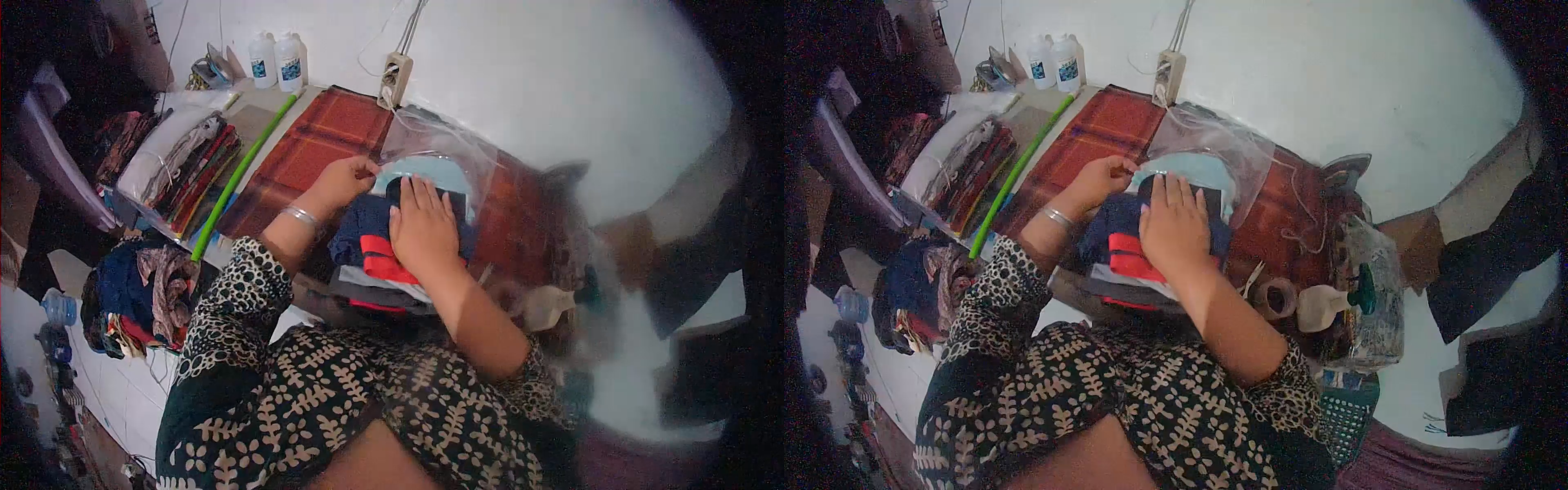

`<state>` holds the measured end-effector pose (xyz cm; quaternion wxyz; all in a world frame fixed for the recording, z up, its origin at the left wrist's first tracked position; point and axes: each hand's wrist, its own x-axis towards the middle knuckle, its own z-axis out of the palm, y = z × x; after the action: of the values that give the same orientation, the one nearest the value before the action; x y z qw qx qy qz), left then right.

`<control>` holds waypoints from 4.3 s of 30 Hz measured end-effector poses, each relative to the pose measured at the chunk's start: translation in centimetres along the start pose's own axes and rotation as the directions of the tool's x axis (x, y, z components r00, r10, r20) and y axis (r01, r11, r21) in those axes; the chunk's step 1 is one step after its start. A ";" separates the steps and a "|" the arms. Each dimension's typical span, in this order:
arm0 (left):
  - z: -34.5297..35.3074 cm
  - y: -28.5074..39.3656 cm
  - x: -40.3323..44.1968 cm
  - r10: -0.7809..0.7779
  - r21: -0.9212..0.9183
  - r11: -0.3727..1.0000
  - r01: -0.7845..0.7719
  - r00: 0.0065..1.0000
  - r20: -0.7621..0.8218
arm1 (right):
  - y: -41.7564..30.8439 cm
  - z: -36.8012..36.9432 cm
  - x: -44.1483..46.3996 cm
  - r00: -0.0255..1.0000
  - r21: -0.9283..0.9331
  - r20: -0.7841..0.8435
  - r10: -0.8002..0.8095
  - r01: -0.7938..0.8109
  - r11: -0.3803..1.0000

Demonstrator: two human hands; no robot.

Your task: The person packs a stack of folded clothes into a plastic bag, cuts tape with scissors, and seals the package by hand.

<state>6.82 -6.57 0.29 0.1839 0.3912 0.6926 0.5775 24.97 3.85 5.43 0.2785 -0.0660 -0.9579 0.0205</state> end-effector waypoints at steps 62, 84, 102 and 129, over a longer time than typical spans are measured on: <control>3.6 10.9 5.5 0.489 0.144 0.790 -0.596 0.754 0.439 | 4.1 -8.0 3.6 0.987 -0.157 0.139 0.082 -0.060 0.986; 11.3 16.5 7.4 0.308 0.557 0.646 -0.522 0.846 0.436 | 8.0 -10.3 0.6 0.882 -0.046 0.107 0.460 -0.457 0.888; 11.7 14.9 6.4 0.671 0.406 0.556 -0.725 0.680 0.297 | 11.4 -9.8 2.5 0.898 -0.055 -0.269 0.347 -0.374 0.926; 10.4 14.7 2.7 0.724 0.265 0.386 -0.884 0.468 0.507 | 11.1 -8.4 -6.6 0.784 0.429 -0.394 0.480 -0.305 0.850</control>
<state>17.28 2.70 11.91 -0.1254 0.7977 0.4930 0.3240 36.29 13.95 8.16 0.5070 -0.2205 -0.8015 0.2278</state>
